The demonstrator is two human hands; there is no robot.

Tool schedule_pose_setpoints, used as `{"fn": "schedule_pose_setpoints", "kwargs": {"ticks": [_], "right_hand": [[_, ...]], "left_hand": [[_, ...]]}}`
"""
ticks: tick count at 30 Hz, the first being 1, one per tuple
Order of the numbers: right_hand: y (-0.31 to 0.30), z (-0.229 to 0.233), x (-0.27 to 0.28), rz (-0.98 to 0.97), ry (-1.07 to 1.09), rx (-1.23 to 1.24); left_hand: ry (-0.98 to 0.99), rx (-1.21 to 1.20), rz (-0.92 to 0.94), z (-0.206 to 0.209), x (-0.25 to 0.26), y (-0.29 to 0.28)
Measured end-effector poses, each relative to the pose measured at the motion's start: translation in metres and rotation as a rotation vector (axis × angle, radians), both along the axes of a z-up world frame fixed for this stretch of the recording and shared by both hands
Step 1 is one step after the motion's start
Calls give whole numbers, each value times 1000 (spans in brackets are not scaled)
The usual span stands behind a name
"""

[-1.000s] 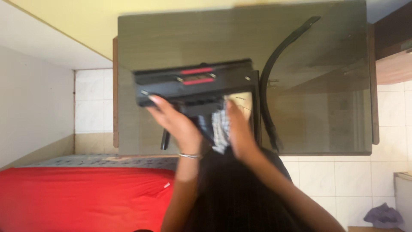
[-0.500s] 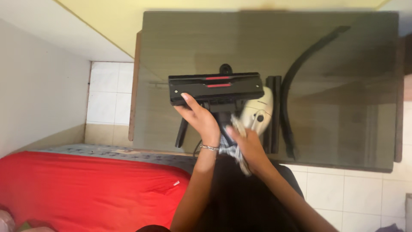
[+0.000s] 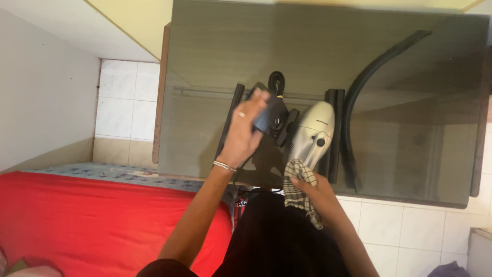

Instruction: The person wipes various disassembled vacuum cleaner parts with a checkered cloth. They clean the main body, the flexible hose, the floor nozzle, and the extension tubes one by one, placing each cleaned item on a glass table.

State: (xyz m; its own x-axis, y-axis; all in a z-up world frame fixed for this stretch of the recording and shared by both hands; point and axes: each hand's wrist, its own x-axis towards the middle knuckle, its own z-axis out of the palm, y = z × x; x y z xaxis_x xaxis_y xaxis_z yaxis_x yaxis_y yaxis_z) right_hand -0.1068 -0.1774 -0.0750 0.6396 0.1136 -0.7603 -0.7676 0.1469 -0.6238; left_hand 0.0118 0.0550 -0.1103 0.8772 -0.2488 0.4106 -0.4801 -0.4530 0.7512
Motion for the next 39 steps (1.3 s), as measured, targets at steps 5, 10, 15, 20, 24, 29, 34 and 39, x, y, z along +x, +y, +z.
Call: {"fn": "schedule_pose_setpoints", "kwargs": {"ticks": [5, 10, 15, 20, 24, 29, 34, 39], "right_hand": [[2, -4, -10, -12, 27, -38], [8, -6, -15, 55, 36, -100], [14, -3, -13, 21, -2, -36], [21, -3, -10, 91, 1, -92], [24, -8, -13, 102, -13, -90], [27, -18, -13, 137, -44, -84], [27, -14, -10, 165, -75, -141], [27, -11, -5, 182, -17, -198]], "left_hand": [[-85, 247, -286, -35, -7, 6], [-54, 413, -450, -65, -13, 14], [-178, 589, -584, -88, -21, 13], [-247, 805, -655, -113, -27, 28], [-336, 962, -696, -128, -27, 36], [-482, 994, -724, -145, -20, 37], [-437, 990, -809, -162, -12, 46], [-505, 1053, -810, -167, -4, 46]]}}
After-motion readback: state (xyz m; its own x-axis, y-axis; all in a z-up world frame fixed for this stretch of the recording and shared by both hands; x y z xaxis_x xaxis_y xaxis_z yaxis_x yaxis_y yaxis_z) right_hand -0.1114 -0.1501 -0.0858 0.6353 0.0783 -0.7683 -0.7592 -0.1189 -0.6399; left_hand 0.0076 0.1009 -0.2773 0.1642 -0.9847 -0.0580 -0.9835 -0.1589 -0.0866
